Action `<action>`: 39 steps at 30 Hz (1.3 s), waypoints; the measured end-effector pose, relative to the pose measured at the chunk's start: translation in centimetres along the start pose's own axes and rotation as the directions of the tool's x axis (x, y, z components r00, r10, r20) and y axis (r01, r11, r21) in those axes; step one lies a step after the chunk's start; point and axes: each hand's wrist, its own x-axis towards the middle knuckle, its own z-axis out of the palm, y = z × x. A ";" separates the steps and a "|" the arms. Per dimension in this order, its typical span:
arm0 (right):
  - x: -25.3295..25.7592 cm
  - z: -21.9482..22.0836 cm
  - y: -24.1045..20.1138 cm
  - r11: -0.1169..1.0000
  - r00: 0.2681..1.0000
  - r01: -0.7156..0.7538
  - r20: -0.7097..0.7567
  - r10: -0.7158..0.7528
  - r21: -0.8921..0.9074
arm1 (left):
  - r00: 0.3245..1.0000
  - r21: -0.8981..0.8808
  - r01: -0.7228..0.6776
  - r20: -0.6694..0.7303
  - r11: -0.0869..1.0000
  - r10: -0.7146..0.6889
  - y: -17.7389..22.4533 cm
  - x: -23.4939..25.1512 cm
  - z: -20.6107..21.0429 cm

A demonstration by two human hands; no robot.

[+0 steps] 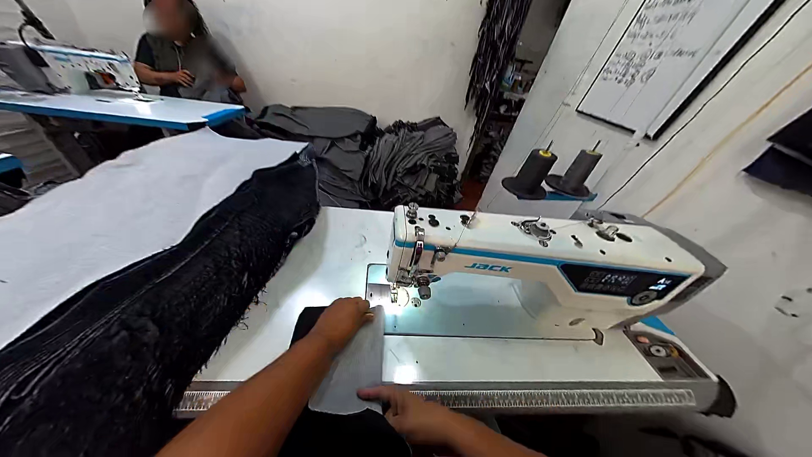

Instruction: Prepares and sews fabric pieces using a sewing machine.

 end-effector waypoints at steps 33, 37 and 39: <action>4.2 -9.0 -0.7 0.673 0.910 -0.240 -0.403 -0.094 -0.699 | 0.938 0.011 -0.040 -0.345 0.999 0.042 0.9 6.2 1.8; 4.3 -9.0 -0.6 0.693 0.912 -0.211 -0.393 -0.114 -0.689 | 0.923 0.006 -0.017 -0.385 1.000 0.018 0.2 7.8 1.4; 4.3 -9.0 -0.8 0.697 0.922 -0.198 -0.373 -0.108 -0.690 | 0.933 0.028 0.031 -0.359 0.999 -0.018 0.4 8.6 0.5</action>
